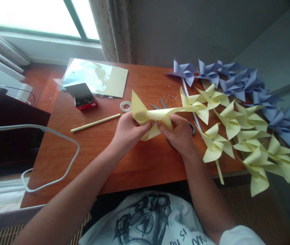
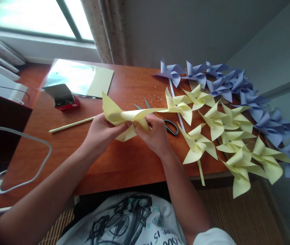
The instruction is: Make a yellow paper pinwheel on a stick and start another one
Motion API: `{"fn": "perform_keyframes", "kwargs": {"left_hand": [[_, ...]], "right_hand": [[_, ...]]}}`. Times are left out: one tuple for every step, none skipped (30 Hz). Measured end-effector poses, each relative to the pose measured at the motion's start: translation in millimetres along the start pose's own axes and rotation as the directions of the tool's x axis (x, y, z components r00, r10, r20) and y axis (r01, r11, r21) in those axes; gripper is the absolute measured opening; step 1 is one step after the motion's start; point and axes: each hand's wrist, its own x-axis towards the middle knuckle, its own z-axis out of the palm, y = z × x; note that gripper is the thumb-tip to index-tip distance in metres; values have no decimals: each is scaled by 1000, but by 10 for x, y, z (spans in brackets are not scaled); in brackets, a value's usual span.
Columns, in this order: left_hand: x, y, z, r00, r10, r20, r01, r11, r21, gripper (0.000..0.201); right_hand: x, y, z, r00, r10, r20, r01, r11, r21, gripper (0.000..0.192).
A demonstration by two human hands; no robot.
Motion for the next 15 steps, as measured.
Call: {"fn": "perform_keyframes", "kwargs": {"left_hand": [[2, 1, -2, 1000, -15, 2, 15, 1000, -22, 25], [5, 2, -6, 999, -31, 8, 31, 999, -41, 26], [9, 5, -10, 999, -46, 16, 47, 997, -56, 27], [13, 8, -15, 998, -59, 22, 61, 996, -65, 29], [16, 12, -20, 997, -71, 25, 72, 995, -69, 30], [19, 16, -24, 996, -80, 24, 82, 994, -67, 31], [22, 19, -28, 996, -87, 18, 88, 994, -64, 32], [23, 23, -30, 996, -93, 10, 93, 994, -60, 33], [24, 26, -31, 995, -98, 4, 98, 994, -56, 33], [25, 27, -32, 995, -103, 3, 103, 993, -56, 33], [27, 28, -34, 994, -107, 4, 107, 992, -58, 33], [29, 28, -35, 994, -110, 7, 111, 992, -64, 32], [32, 27, -37, 994, -112, 11, 113, 991, -71, 32], [34, 26, -39, 993, -113, 16, 114, 990, -80, 32], [37, 24, -41, 993, -113, 21, 114, 990, -88, 32]], "right_hand": [[0, -1, 0, 1000, 4, 1, -4, 1000, -4, 33], [0, 0, -1, 1000, 8, 2, -8, 1000, -3, 32], [-2, 2, -1, 1000, 11, 3, -11, 1000, 0, 32], [-3, 5, 0, 1000, 12, 5, -12, 1000, 6, 32], [-4, 9, 2, 1000, 12, 7, -12, 1000, 16, 32], [-5, 13, 4, 1000, 10, 9, -10, 999, 30, 31], [-4, 17, 6, 1000, 7, 8, -8, 999, 43, 31], [-3, 20, 9, 1000, 3, 6, -4, 999, 52, 29], [-1, 22, 11, 1000, -2, 4, 2, 998, 56, 28], [2, 22, 14, 1000, -7, -1, 7, 998, 55, 27], [4, 22, 15, 1000, -13, -5, 13, 999, 52, 26], [5, 21, 17, 1000, -19, -6, 19, 999, 50, 25], [6, 20, 18, 1000, -25, -6, 25, 998, 55, 25], [5, 19, 19, 1000, -29, -4, 29, 998, 63, 24], [4, 17, 20, 999, -33, -3, 33, 997, 72, 23]]}}
